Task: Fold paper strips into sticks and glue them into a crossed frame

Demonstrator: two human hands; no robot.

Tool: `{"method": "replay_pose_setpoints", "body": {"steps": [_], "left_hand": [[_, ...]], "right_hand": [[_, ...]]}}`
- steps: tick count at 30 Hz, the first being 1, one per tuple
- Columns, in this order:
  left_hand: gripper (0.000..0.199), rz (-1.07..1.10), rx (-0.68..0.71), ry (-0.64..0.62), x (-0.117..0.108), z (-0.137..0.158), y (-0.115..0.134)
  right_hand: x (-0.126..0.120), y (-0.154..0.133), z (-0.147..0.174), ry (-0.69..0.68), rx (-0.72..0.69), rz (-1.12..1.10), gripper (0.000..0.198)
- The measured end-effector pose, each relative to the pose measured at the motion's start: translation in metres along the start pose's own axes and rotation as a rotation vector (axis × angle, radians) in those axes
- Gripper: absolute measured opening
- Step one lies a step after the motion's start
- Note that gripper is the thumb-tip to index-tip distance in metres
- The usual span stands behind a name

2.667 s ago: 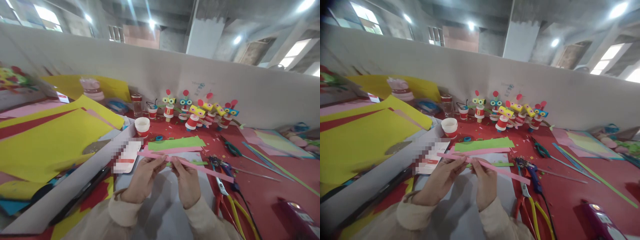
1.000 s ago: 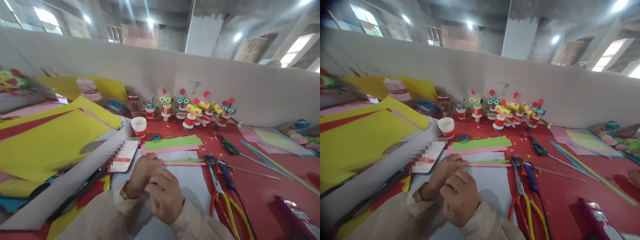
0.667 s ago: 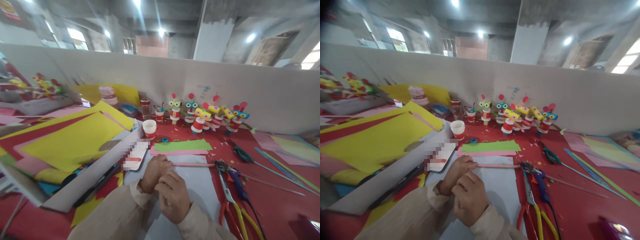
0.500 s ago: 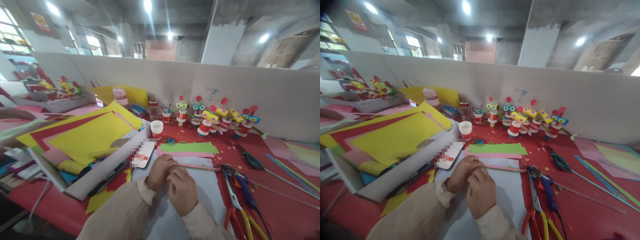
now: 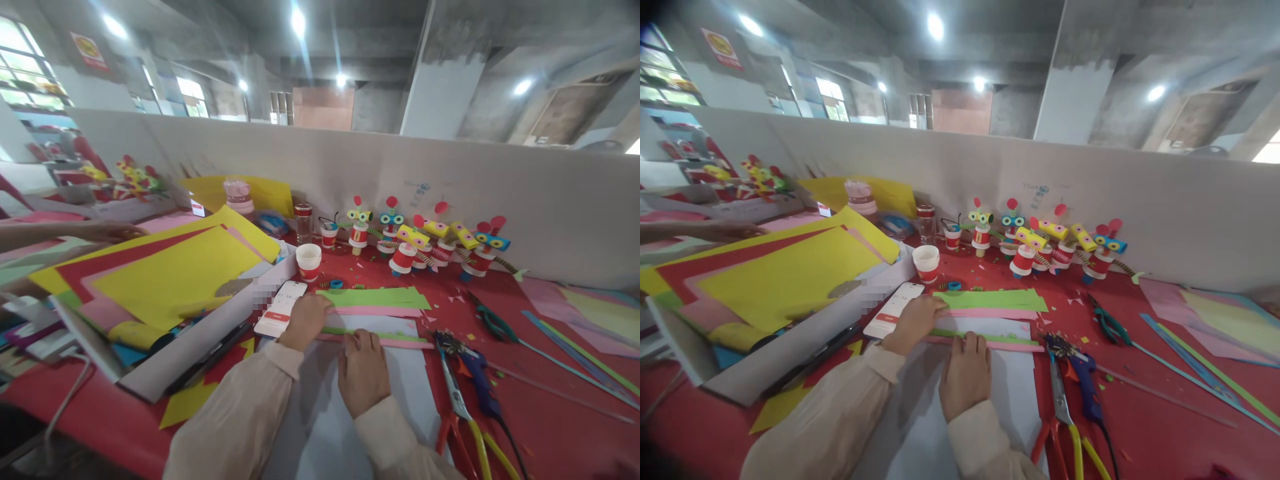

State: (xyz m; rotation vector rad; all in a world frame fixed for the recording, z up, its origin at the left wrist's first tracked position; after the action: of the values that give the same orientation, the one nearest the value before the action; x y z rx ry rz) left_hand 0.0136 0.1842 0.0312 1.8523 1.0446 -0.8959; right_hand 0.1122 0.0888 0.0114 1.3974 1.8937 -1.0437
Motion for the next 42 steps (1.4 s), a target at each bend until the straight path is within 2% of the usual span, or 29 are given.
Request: {"method": "replay_pose_setpoints", "body": {"steps": [5, 16, 22, 28, 33, 42], "left_hand": [[0.026, -0.041, 0.048, 0.053, 0.000, -0.001, -0.002], [0.023, 0.026, -0.041, 0.243, -0.015, -0.003, -0.019], [0.014, 0.065, -0.078, 0.243, -0.015, -0.001, -0.022], [0.021, 0.106, -0.128, 0.249, -0.013, -0.002, -0.031], [0.022, 0.150, -0.151, 0.314, -0.014, -0.003, -0.036], [0.022, 0.219, -0.058, 0.508, -0.035, 0.004, -0.021]], "right_hand": [[0.001, 0.002, 0.000, -0.033, 0.033, 0.019, 0.025], [-0.002, 0.000, -0.003, -0.068, 0.038, 0.023, 0.029], [-0.005, -0.001, -0.005, -0.077, 0.048, 0.020, 0.024], [-0.006, -0.001, -0.005, -0.096, 0.059, 0.013, 0.026], [-0.005, 0.000, -0.004, -0.094, 0.068, 0.015, 0.025], [-0.003, 0.002, -0.003, -0.104, 0.069, 0.017, 0.025]]}}
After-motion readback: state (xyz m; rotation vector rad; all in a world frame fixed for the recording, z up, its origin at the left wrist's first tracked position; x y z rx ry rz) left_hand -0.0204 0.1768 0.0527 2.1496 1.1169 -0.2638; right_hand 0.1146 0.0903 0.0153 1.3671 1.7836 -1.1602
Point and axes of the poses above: each hand's wrist, its own z-axis away from the middle knuckle, its own x-axis out of the palm, y = z × x, the point moved 9 cm from there along -z, towards the middle knuckle, and after that the axes turned 13 degrees about y, right-handed, at the moved point
